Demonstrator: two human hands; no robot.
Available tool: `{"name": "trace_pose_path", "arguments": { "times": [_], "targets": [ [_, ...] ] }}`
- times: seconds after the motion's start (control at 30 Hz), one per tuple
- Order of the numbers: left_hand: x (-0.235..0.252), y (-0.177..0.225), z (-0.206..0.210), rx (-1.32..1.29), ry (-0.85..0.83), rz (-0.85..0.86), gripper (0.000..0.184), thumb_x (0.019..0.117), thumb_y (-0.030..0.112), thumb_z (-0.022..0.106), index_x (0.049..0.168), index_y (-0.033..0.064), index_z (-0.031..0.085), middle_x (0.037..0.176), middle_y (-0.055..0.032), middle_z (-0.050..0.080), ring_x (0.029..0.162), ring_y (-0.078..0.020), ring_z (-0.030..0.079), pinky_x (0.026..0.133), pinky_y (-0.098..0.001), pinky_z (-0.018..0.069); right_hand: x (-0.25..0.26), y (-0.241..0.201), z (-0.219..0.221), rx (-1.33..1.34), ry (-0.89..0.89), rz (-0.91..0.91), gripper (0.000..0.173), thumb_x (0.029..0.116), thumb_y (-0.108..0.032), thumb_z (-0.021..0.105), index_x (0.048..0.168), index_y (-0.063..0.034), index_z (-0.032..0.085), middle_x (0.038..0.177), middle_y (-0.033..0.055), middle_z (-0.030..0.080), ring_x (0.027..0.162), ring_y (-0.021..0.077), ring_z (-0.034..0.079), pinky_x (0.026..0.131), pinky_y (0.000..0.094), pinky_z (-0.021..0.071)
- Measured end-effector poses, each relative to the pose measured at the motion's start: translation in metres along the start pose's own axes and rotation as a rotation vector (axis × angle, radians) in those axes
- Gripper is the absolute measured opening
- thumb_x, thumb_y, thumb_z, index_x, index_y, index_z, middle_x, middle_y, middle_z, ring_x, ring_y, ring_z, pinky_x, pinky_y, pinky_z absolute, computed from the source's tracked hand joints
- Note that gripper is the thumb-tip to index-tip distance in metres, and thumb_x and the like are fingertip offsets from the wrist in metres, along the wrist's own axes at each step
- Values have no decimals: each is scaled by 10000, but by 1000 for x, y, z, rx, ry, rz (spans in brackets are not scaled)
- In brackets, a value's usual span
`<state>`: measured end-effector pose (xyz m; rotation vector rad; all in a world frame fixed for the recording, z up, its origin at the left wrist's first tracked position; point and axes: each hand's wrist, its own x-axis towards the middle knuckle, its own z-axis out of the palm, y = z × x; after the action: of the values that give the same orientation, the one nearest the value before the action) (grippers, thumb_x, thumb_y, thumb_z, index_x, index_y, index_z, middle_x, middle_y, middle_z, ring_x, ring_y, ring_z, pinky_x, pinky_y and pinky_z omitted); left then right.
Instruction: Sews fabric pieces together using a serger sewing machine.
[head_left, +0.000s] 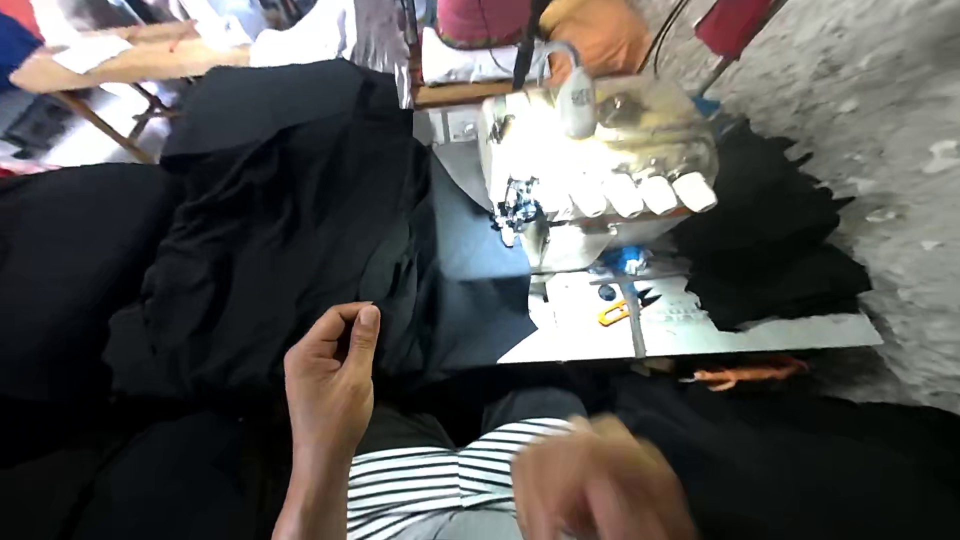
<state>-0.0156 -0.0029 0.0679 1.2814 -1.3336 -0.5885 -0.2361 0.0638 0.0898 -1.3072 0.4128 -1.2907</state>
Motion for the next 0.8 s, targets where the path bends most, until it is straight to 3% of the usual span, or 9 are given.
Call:
{"name": "trace_pose_path", "arguments": {
  "times": [0.07, 0.13, 0.23, 0.3, 0.43, 0.53, 0.63, 0.7, 0.8],
  "targets": [
    [0, 17, 12, 30, -79, 33, 133, 1021, 169, 621, 967, 111, 728, 848, 89, 708, 752, 2, 663, 688, -166, 573, 31, 49, -31, 255, 54, 109, 592, 1062, -586, 376, 1185, -71, 640, 1081, 91, 716, 980, 194, 708, 844, 366, 607],
    [-5, 30, 31, 83, -205, 76, 157, 1019, 183, 635, 1012, 78, 750, 928, 54, 746, 816, -19, 703, 736, -189, 611, 46, 79, -43, 490, 111, 179, 694, 999, -636, 493, 1337, -42, 612, 1261, 113, 676, 1185, 218, 650, 1038, 415, 531],
    [-13, 30, 39, 77, -419, 71, 242, 1053, 162, 584, 1150, 15, 749, 1053, -23, 779, 933, -114, 756, 845, -287, 656, 37, 89, -44, 470, 361, 266, 372, 1001, -261, 657, 1236, 26, 637, 1050, 106, 722, 960, 150, 712, 892, 341, 598],
    [-2, 25, 27, 83, -346, 50, 224, 1061, 139, 559, 1147, 14, 723, 1023, -30, 781, 896, -156, 768, 816, -320, 670, 30, 89, -51, 229, 484, 333, 239, 937, 5, 696, 1160, 82, 663, 1014, 148, 729, 891, 161, 721, 816, 309, 622],
    [19, 13, 27, 304, -398, 216, 223, 1030, 172, 585, 1174, 118, 746, 1167, 32, 739, 1129, -86, 671, 979, -296, 563, 22, 81, -55, -147, 515, 239, 224, 868, 31, 769, 1087, 64, 736, 972, 106, 773, 844, 115, 744, 776, 234, 632],
    [40, 14, 38, 363, -745, 405, 382, 1060, 386, 525, 1347, 188, 682, 1416, 27, 628, 1424, -155, 469, 1193, -526, 322, 33, 71, -55, -291, 484, 72, 141, 872, 23, 766, 1010, 43, 747, 913, 67, 771, 793, 72, 728, 742, 209, 625],
    [64, 14, 44, 326, -888, 506, 339, 1023, 452, 565, 1157, 195, 741, 1145, 83, 705, 1199, -74, 601, 1149, -558, 327, 52, 59, -52, -341, 489, -60, 91, 889, 15, 756, 978, -1, 748, 900, 39, 761, 786, 76, 725, 715, 224, 633],
    [76, 22, 43, 270, -852, 506, 208, 998, 326, 633, 975, 152, 744, 937, 80, 693, 987, -51, 630, 1044, -410, 427, 62, 58, -45, -274, 516, -122, 175, 906, -58, 768, 1056, -48, 678, 948, 16, 720, 802, 65, 696, 697, 219, 613],
    [96, 34, 35, 221, -708, 488, 110, 963, 188, 703, 953, 80, 722, 917, 31, 666, 869, -29, 639, 783, -199, 549, 68, 75, -30, -119, 394, 86, 542, 806, -101, 878, 1226, -105, 536, 966, 44, 667, 729, 129, 688, 640, 290, 639]
  ]
}}
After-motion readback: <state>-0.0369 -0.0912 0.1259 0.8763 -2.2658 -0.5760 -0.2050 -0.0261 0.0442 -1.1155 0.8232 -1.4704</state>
